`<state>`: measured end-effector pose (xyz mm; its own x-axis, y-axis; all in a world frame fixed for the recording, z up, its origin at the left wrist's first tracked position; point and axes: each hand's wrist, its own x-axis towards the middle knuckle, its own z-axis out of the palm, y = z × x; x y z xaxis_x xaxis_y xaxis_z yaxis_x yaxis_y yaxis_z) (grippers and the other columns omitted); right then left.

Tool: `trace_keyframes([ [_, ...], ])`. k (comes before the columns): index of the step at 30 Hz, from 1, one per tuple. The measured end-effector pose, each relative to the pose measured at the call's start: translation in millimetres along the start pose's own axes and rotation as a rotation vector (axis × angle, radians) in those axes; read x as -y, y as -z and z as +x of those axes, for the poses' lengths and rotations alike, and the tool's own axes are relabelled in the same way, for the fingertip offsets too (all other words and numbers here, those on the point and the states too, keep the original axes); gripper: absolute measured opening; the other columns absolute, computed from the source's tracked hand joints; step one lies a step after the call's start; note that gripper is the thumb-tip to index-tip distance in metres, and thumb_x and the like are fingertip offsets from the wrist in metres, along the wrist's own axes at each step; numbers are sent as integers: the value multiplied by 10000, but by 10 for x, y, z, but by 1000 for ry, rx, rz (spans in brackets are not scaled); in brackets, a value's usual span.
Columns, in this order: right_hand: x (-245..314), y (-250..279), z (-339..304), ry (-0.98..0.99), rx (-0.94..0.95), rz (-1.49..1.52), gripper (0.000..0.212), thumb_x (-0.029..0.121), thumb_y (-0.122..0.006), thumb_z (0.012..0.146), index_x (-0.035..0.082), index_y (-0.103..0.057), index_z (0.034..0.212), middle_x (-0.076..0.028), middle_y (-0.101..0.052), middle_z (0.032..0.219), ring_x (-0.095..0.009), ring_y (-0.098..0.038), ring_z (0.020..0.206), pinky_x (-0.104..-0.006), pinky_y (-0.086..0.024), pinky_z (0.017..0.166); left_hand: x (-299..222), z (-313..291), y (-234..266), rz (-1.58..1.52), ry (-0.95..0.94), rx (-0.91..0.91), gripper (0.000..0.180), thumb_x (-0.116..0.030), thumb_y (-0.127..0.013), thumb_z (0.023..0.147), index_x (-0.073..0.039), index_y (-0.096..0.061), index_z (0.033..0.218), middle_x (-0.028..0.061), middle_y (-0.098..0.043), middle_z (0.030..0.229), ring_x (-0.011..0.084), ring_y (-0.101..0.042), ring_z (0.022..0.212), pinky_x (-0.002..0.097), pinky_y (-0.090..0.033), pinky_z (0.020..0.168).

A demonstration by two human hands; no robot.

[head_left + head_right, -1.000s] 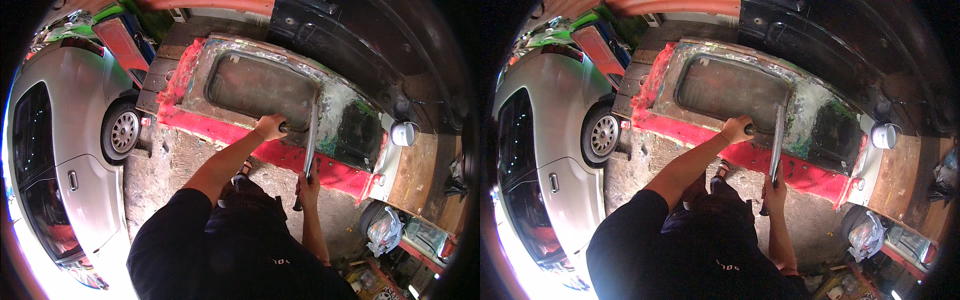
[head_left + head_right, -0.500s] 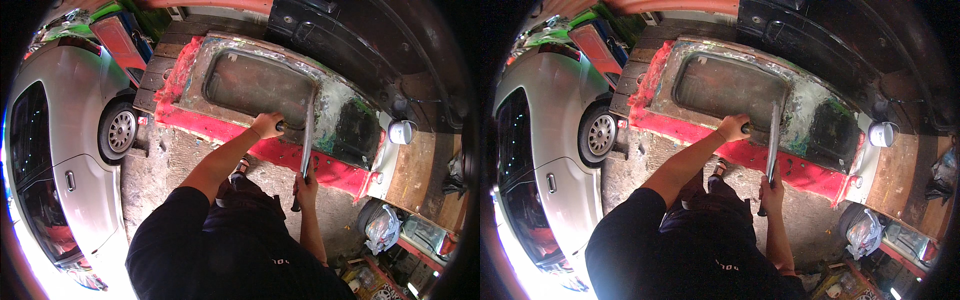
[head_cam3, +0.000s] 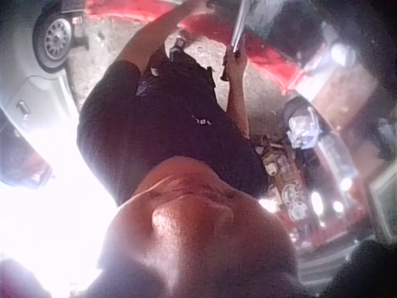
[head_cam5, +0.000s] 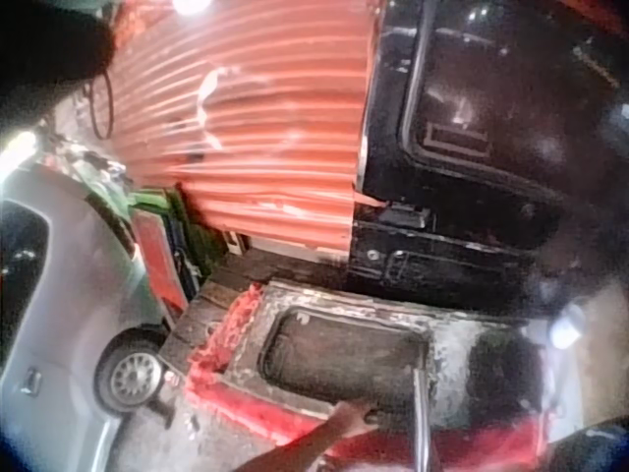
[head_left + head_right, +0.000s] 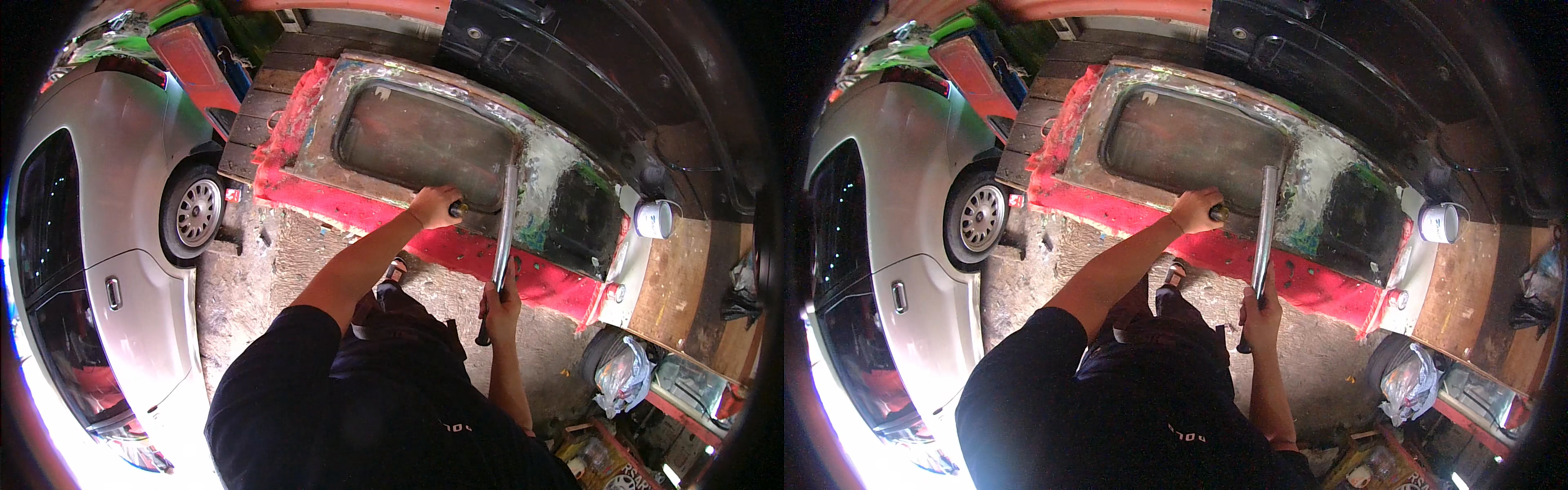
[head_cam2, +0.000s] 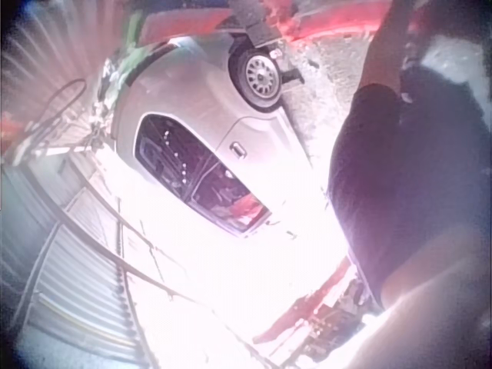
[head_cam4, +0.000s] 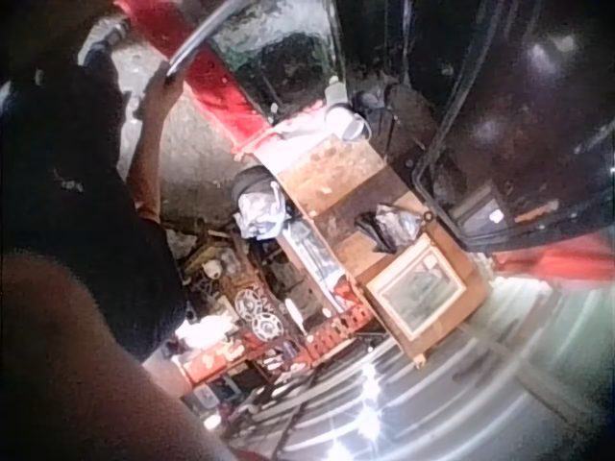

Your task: The person uses a metal scraper to remove old paint and residue from a red car door panel resting on a workbench. The person repeatedly scrapes different areas of the panel, focusing on the edges and window frame, while holding the scraper with both hands.

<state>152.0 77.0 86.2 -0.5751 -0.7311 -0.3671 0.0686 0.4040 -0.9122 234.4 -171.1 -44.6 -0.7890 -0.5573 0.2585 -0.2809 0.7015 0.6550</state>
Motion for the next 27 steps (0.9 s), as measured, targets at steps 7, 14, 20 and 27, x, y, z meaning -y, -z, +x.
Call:
trace_keyframes([
  [7, 16, -28, 32, -8, 32, 42, 660, 56, -534, 965, 181, -251, 1548, 28, -473, 651, -55, -443, 483, -234, -398, 423, 10, 42, -111, -24, 22, -73, 415, -330, -771, 642, -79, -633, 942, 109, -642, 980, 326, -648, 889, 435, -541, 757],
  [14, 54, -24, 9, -41, 17, 24, 659, 44, -523, 962, 175, -251, 1548, 25, -477, 666, -55, -449, 489, -226, -400, 423, -35, 74, -59, -27, 88, -50, 410, -342, -765, 653, -96, -638, 954, 99, -644, 1009, 328, -654, 890, 433, -544, 764],
  [20, 21, -46, -22, -33, -14, 12, 640, 47, -508, 962, 154, -260, 1542, 15, -486, 693, -60, -454, 475, -219, -411, 414, -70, 102, -66, -16, 165, -51, 425, -353, -762, 666, -86, -644, 975, 109, -640, 1001, 328, -657, 892, 435, -548, 766],
  [27, -156, -45, 50, -69, 97, -330, 665, 106, -580, 941, 214, -302, 1535, 11, -481, 610, -79, -487, 508, -271, -437, 458, 14, 127, -54, -3, 122, -111, 418, -345, -774, 658, -71, -640, 944, 130, -647, 952, 336, -658, 877, 447, -545, 760],
])
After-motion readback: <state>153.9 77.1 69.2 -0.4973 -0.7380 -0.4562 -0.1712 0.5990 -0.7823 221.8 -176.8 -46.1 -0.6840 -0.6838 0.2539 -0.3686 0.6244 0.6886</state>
